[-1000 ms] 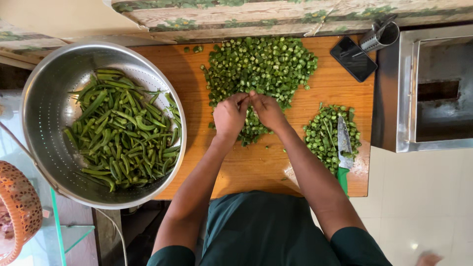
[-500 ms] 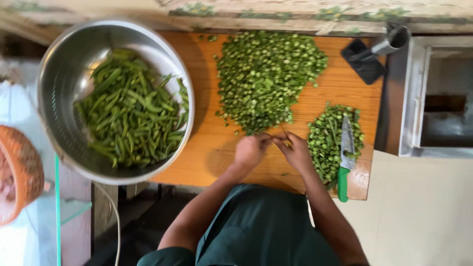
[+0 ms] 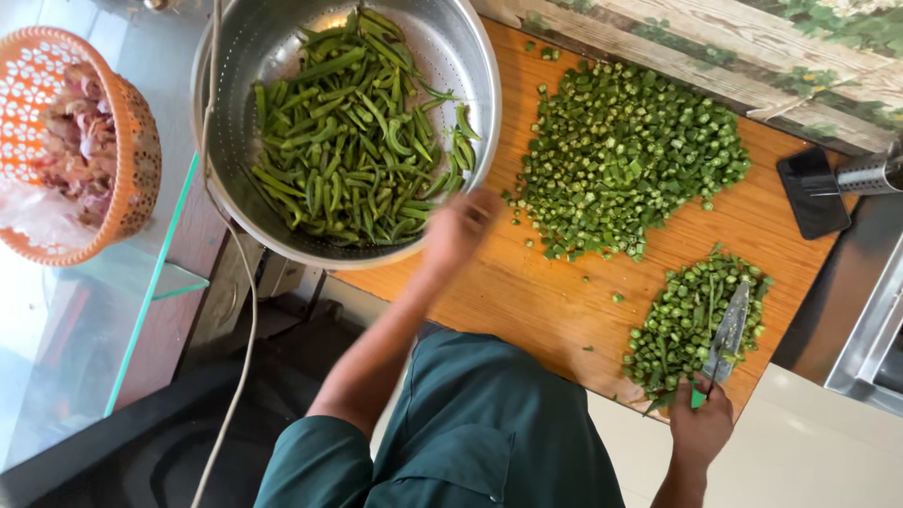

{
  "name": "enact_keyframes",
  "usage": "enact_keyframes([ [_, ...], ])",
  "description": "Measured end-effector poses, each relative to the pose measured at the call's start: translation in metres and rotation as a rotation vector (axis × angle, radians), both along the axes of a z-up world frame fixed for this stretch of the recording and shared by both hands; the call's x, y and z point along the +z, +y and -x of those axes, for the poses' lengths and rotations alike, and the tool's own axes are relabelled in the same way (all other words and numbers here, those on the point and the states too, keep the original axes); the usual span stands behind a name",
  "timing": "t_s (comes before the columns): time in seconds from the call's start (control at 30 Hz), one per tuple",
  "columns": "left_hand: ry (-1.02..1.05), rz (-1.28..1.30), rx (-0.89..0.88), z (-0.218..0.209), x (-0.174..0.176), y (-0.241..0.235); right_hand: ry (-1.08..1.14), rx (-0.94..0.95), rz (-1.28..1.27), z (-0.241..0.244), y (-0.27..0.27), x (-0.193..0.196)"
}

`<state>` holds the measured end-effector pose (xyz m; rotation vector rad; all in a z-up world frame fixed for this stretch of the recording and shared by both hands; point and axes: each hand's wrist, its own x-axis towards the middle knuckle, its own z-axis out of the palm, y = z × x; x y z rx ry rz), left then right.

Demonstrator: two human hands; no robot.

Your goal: The person picks up green beans from a metal colander, trims the ends by hand, and places the trimmed beans onto a wooden cutting board next to a pile of chopped vegetables.

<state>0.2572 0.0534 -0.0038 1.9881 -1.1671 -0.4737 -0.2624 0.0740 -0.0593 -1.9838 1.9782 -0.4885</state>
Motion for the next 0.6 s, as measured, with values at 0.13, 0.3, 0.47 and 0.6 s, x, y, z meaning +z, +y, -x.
enact_keyframes([
  [0.13, -0.122, -0.106, 0.145, -0.122, -0.028, 0.003, -0.181, -0.074, -0.117, -0.033, 0.019, -0.009],
  [0.3, -0.203, -0.253, -0.011, -0.153, -0.064, -0.026, 0.009, 0.037, -0.149, -0.101, 0.048, -0.003],
  [0.47, -0.480, -0.453, -0.121, -0.149, -0.087, -0.074, -0.007, -0.106, -0.363, -0.147, 0.068, 0.017],
  [0.6, -0.323, -0.338, -0.083, -0.158, -0.096, -0.060, -0.112, -0.086, -0.298, -0.166, 0.073, 0.030],
])
